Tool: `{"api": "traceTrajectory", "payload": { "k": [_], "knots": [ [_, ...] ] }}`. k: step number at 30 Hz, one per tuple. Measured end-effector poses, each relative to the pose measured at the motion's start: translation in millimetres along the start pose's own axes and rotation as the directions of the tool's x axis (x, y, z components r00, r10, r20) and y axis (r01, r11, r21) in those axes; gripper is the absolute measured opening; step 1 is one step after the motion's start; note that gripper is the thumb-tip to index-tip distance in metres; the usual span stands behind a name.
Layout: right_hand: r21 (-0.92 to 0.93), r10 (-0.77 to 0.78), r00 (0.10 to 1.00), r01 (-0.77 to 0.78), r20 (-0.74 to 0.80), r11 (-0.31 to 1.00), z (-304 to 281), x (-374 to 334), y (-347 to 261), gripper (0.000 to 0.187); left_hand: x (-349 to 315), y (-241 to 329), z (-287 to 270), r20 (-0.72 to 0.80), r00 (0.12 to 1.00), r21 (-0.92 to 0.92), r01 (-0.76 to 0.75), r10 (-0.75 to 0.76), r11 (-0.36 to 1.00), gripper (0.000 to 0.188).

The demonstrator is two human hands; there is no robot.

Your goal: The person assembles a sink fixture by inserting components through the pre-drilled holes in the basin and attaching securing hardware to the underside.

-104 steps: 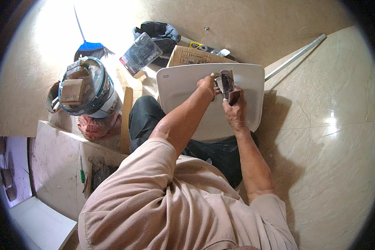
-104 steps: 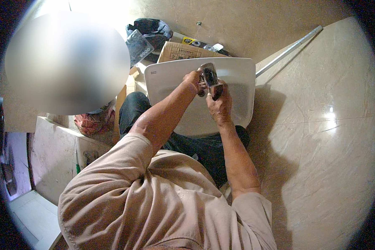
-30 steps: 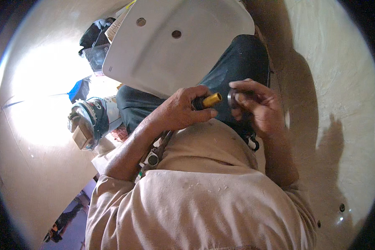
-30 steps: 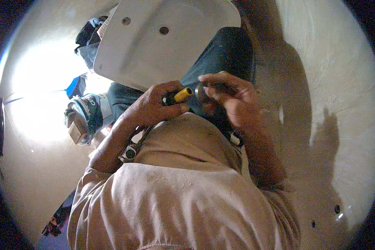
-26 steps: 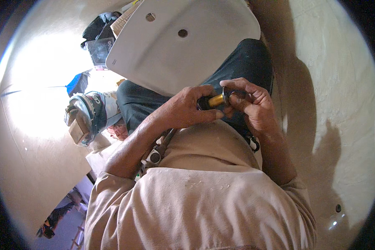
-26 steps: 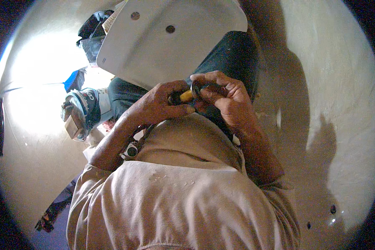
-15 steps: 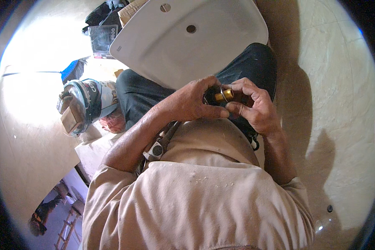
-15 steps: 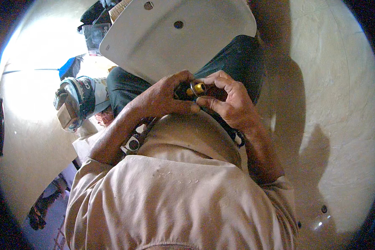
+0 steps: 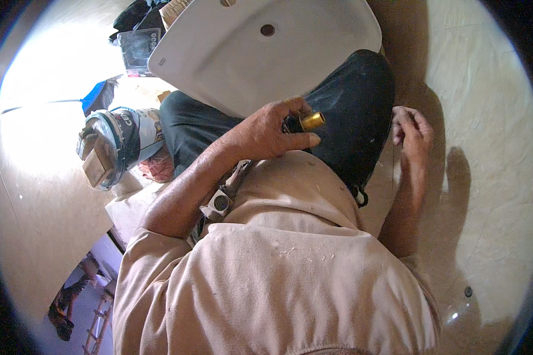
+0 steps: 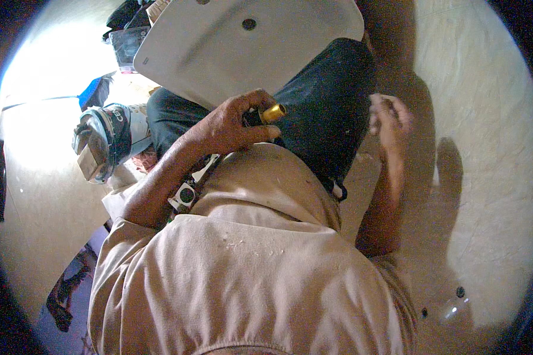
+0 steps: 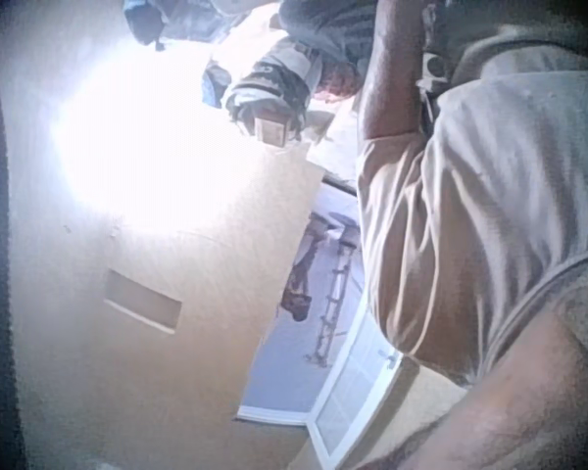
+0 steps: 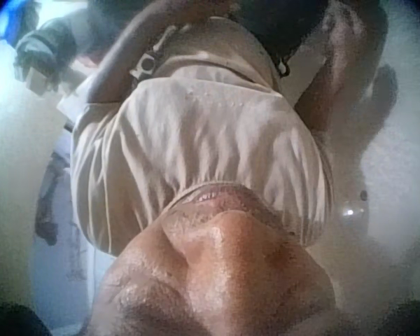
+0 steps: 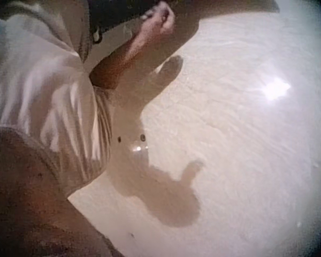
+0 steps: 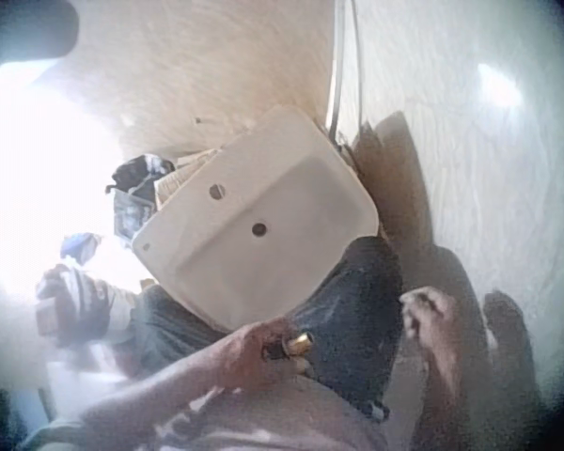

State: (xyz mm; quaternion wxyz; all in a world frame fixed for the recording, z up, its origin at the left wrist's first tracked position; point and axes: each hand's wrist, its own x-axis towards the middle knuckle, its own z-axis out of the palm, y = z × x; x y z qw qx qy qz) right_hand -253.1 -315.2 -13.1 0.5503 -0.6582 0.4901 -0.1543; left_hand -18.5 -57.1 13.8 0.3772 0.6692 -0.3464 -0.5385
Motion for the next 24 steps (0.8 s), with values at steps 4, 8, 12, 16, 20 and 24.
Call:
{"api": "traceTrajectory", "payload": {
  "k": [4, 8, 12, 16, 20, 24],
  "knots": [
    [-0.419, 0.075, 0.983, -0.141, -0.170, 0.897, -45, 52, 101, 0.023, 7, -11, 2, -0.020, 0.999, 0.074, 0.030, -0.029, 0.997, 0.061],
    [-0.640, 0.138, 0.983, -0.182, -0.119, 0.746, -70, 91, 248, 0.031, 12, -10, 1, -0.022, 0.997, 0.149, 0.074, -0.071, 0.986, 0.048],
    [-0.735, -0.001, 0.994, -0.080, -0.109, 0.673, -61, 74, 343, 0.044, 20, -2, 7, -0.032, 0.974, 0.034, 0.226, -0.225, 0.973, 0.040],
    [-0.544, -0.053, 0.983, -0.053, -0.177, 0.837, 2, 67, 348, 0.044, 6, -20, 7, -0.142, 0.972, 0.073, 0.197, -0.185, 0.978, 0.039],
    [0.430, 0.124, 0.955, 0.003, -0.268, 0.903, -9, 74, 420, 0.036, 25, -13, 8, -0.049, 0.969, -0.008, 0.241, -0.241, 0.971, 0.042],
    [-0.468, -0.055, 0.995, 0.012, -0.078, 0.884, -9, 70, 393, 0.031, 19, 2, 6, -0.044, 0.945, 0.083, 0.327, -0.325, 0.941, 0.048]
  ]
}}
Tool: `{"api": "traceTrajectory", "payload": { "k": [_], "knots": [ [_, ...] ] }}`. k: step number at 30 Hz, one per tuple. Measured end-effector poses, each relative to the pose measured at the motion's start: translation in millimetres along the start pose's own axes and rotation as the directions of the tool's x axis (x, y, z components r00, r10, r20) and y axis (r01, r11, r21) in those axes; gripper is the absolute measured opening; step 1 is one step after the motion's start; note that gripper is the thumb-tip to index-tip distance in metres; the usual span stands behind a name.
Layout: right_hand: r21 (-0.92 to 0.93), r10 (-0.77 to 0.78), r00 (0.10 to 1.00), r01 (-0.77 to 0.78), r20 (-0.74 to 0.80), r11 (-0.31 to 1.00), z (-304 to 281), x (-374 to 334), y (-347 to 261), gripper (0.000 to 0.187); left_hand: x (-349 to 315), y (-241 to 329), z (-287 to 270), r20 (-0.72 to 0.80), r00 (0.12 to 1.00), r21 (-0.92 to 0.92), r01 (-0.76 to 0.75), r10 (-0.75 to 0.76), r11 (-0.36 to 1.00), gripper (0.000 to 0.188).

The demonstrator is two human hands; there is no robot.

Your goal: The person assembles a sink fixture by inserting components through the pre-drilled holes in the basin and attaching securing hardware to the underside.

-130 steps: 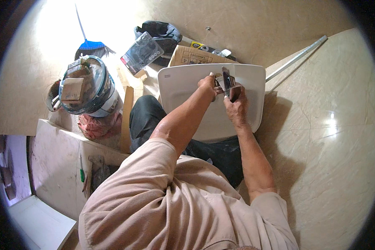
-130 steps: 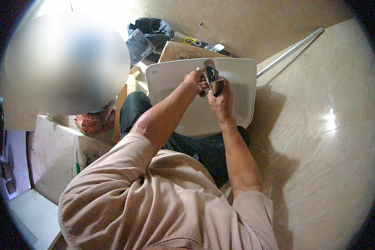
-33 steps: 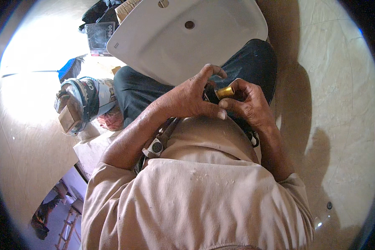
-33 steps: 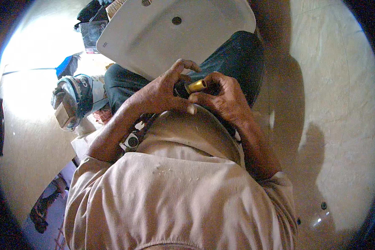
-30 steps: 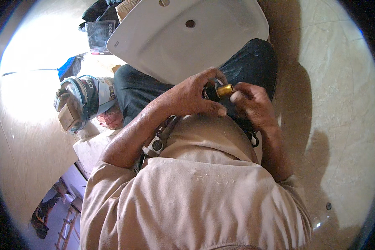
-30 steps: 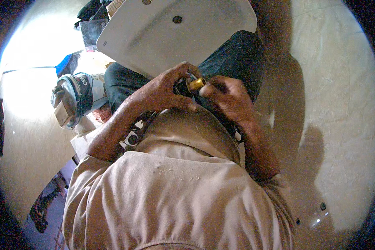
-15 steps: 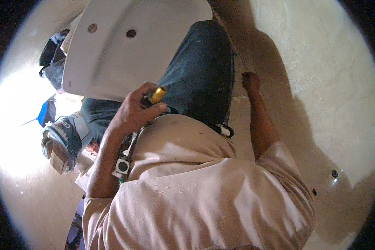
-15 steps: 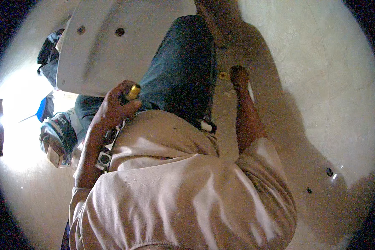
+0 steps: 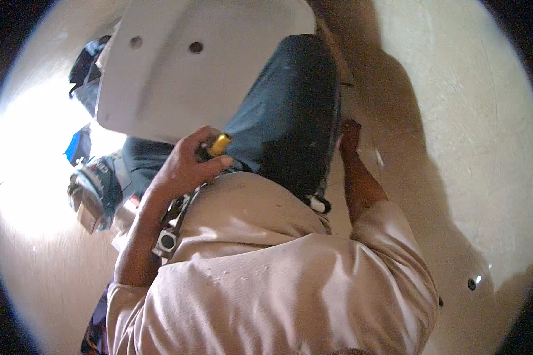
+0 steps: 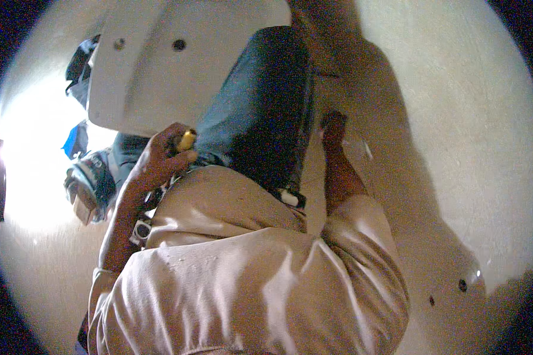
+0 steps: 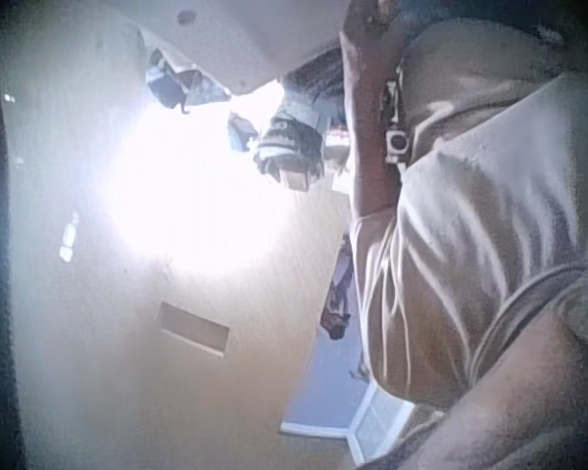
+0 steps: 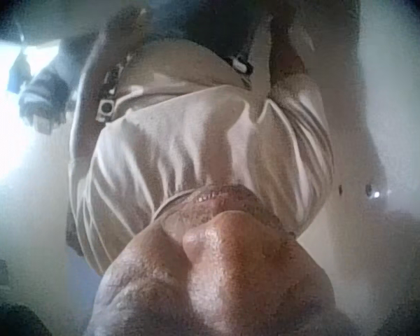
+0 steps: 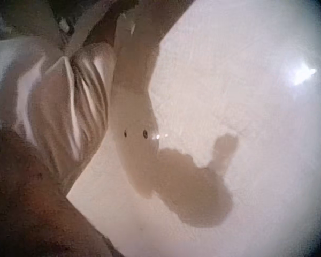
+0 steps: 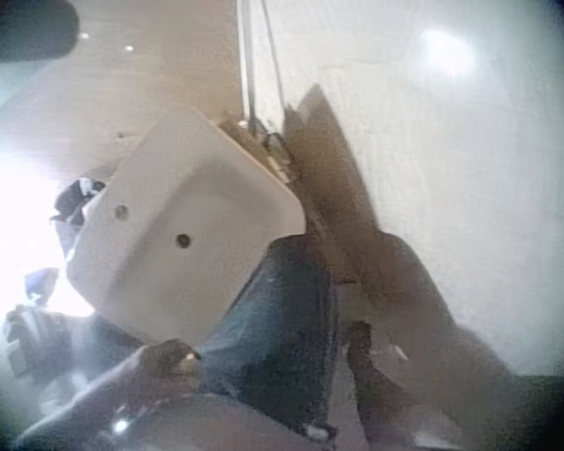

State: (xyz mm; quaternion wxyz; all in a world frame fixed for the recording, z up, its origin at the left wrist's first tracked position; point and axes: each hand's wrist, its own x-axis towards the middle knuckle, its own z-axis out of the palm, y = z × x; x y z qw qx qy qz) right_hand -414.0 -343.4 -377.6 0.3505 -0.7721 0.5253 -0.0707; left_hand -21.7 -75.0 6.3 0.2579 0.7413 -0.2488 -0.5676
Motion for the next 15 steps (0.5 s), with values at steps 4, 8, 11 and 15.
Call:
{"api": "traceTrajectory", "payload": {
  "k": [4, 8, 11, 15],
  "knots": [
    [0.449, 0.198, 0.960, -0.089, -0.200, 0.889, -76, 5, -10, 0.030, 20, 10, 4, 0.024, 0.957, 0.138, -0.288, 0.287, 0.948, 0.053],
    [0.597, -0.122, 0.969, 0.229, -0.215, 0.769, -172, -31, -238, 0.046, -6, 0, 7, 0.009, 0.978, 0.085, -0.208, 0.208, 0.974, 0.054],
    [0.875, -0.484, 0.862, 0.112, 0.151, 0.471, -210, -72, -353, 0.050, -6, -2, 10, 0.060, 0.972, 0.062, -0.231, 0.227, 0.971, 0.054],
    [0.848, -0.542, 0.701, -0.175, 0.464, 0.500, -186, -88, -397, 0.045, -11, -9, 9, 0.043, 0.929, 0.077, -0.369, 0.366, 0.926, 0.054]
  ]
}}
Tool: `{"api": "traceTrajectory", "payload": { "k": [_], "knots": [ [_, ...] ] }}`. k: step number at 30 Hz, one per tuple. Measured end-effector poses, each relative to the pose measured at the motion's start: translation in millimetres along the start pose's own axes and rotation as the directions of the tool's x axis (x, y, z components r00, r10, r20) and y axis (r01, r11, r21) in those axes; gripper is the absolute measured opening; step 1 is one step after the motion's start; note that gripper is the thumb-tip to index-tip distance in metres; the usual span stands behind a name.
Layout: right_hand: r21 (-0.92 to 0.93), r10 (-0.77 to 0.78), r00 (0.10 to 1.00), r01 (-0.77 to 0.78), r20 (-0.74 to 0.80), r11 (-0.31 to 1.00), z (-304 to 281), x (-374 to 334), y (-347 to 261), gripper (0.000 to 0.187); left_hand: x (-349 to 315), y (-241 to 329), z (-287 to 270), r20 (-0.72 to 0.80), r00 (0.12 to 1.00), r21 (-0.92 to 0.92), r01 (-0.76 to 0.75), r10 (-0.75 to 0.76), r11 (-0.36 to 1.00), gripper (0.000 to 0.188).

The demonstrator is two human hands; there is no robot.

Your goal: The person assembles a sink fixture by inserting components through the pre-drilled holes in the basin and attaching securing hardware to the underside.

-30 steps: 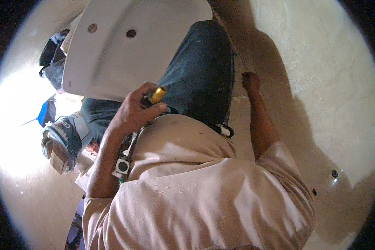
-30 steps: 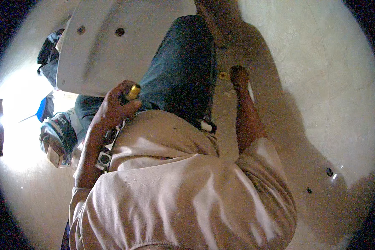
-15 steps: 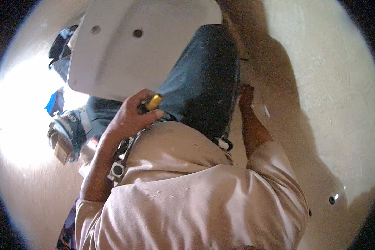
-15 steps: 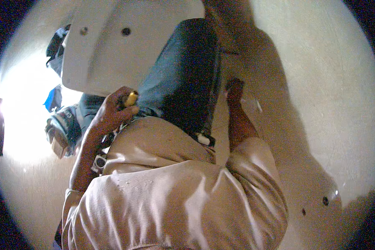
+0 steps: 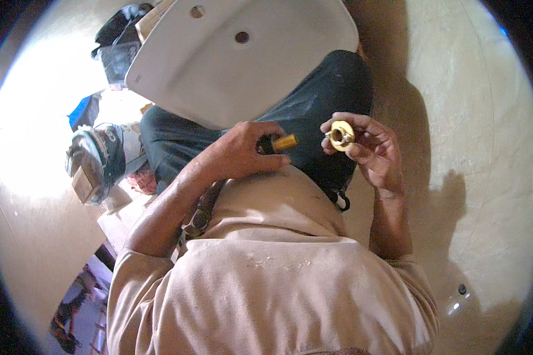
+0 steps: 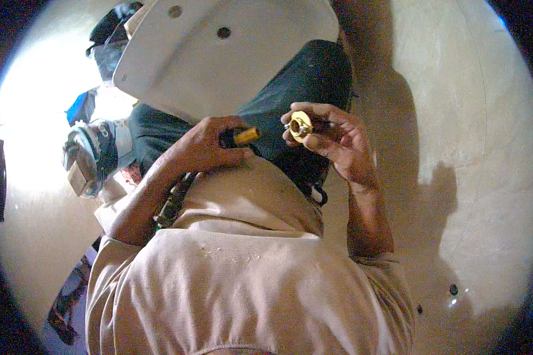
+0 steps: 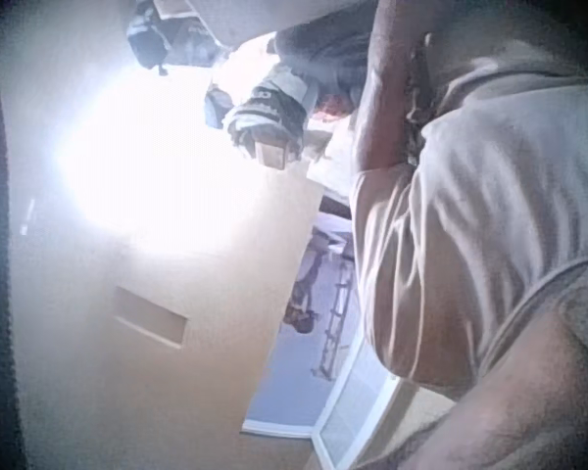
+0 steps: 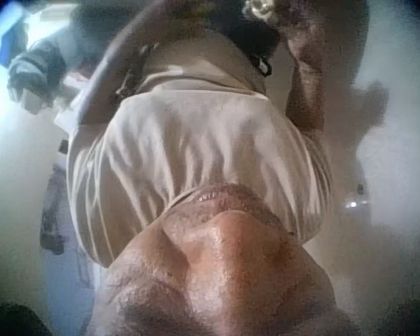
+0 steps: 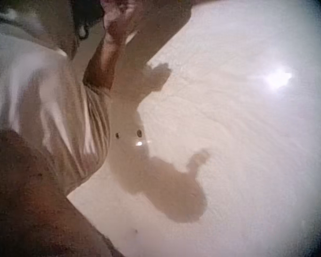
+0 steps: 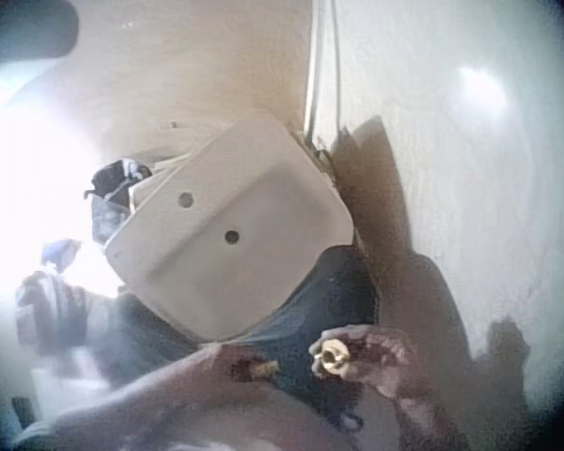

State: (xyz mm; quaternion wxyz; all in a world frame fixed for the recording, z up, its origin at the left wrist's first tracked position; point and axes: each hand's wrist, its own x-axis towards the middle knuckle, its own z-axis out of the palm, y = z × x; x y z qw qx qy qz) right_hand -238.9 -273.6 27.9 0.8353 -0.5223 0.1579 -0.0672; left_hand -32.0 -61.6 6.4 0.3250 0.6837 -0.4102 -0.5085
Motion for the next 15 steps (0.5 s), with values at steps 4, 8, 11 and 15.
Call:
{"api": "traceTrajectory", "payload": {
  "k": [4, 8, 11, 15],
  "knots": [
    [-0.372, 0.049, 0.998, -0.027, 0.051, 0.928, 25, 23, 10, 0.039, -9, -5, -5, -0.019, 0.998, 0.012, -0.057, 0.057, 0.998, 0.055],
    [-0.579, -0.002, 0.993, 0.073, 0.122, 0.812, 53, 35, 13, 0.039, -21, -18, -5, -0.052, 0.993, -0.012, -0.110, 0.109, 0.994, 0.055],
    [-0.710, -0.041, 0.981, 0.164, 0.188, 0.685, 65, 42, 6, 0.042, -24, -25, -3, -0.073, 0.988, -0.031, -0.141, 0.139, 0.989, 0.055],
    [-0.792, -0.042, 0.967, 0.231, 0.252, 0.565, 75, 45, -6, 0.043, -25, -25, -6, -0.066, 0.982, -0.046, -0.180, 0.177, 0.983, 0.053]
  ]
}}
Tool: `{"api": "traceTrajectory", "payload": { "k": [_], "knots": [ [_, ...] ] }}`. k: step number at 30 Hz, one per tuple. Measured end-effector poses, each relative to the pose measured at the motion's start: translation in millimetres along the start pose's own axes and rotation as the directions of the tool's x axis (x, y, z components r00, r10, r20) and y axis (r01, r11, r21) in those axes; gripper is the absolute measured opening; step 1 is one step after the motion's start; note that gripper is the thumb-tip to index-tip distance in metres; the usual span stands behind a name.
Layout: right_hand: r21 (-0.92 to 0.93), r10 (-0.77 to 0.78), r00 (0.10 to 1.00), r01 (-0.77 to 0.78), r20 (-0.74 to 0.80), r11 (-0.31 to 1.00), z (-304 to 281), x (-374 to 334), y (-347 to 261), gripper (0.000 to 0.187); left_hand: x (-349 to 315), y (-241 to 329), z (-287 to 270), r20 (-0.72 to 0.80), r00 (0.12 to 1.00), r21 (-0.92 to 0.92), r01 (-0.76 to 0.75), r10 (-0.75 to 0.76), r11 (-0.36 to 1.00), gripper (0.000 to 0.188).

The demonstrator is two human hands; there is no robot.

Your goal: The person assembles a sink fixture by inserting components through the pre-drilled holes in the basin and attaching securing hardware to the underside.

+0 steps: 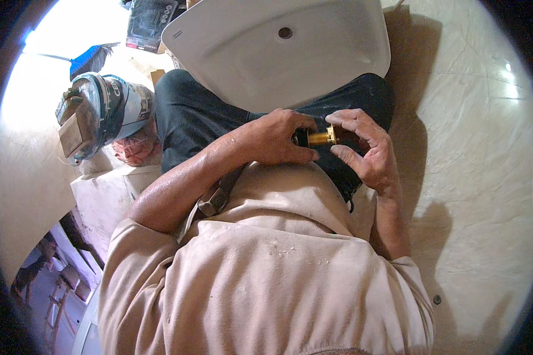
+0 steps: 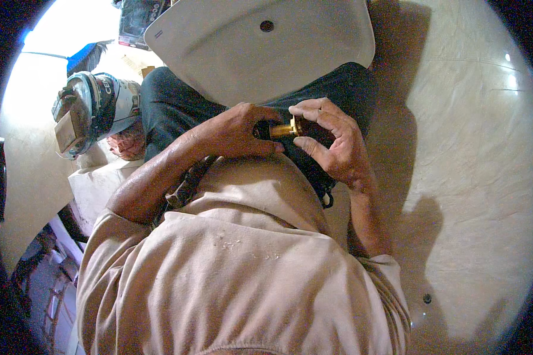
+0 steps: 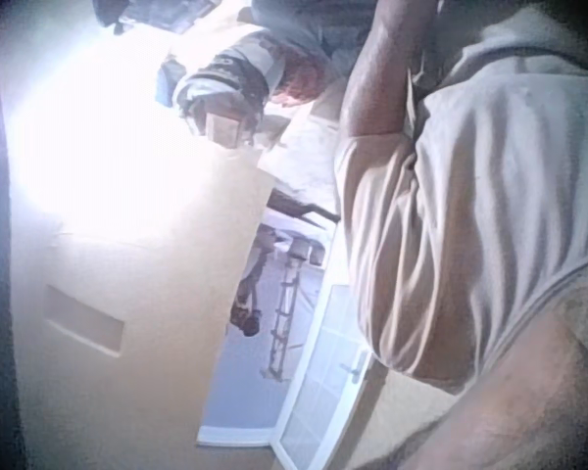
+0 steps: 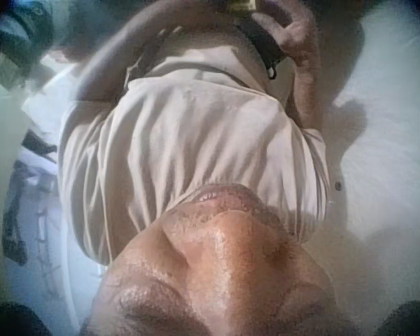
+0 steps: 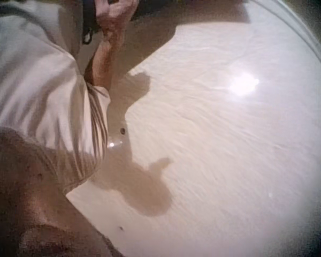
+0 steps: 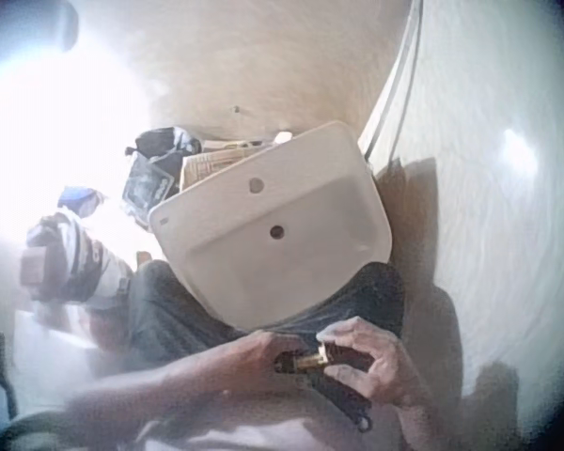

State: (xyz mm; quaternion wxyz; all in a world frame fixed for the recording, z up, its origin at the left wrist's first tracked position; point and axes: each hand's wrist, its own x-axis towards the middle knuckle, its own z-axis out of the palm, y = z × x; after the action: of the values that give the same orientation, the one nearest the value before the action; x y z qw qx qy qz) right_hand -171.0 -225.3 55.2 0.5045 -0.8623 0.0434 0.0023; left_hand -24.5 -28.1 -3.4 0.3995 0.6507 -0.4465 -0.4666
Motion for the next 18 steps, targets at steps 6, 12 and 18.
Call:
{"api": "traceTrajectory", "payload": {
  "k": [6, 12, 18],
  "knots": [
    [-0.067, 0.036, 0.999, -0.034, 0.027, 0.997, -0.8, 4.1, -11.0, 0.044, 1.3, -1.9, -2.4, 0.025, 0.998, -0.011, 0.057, -0.057, 0.998, 0.051],
    [-0.047, 0.061, 0.998, -0.061, 0.000, 0.997, 5.6, 1.6, -5.9, 0.047, 1.0, -7.0, -2.0, -0.003, 1.000, -0.018, 0.012, -0.012, 1.000, 0.043],
    [-0.051, 0.111, 0.993, -0.108, 0.040, 0.993, -1.3, 2.1, -8.6, 0.048, 2.0, -6.3, -2.3, 0.007, 1.000, -0.042, 0.008, -0.008, 0.999, 0.047]
  ]
}}
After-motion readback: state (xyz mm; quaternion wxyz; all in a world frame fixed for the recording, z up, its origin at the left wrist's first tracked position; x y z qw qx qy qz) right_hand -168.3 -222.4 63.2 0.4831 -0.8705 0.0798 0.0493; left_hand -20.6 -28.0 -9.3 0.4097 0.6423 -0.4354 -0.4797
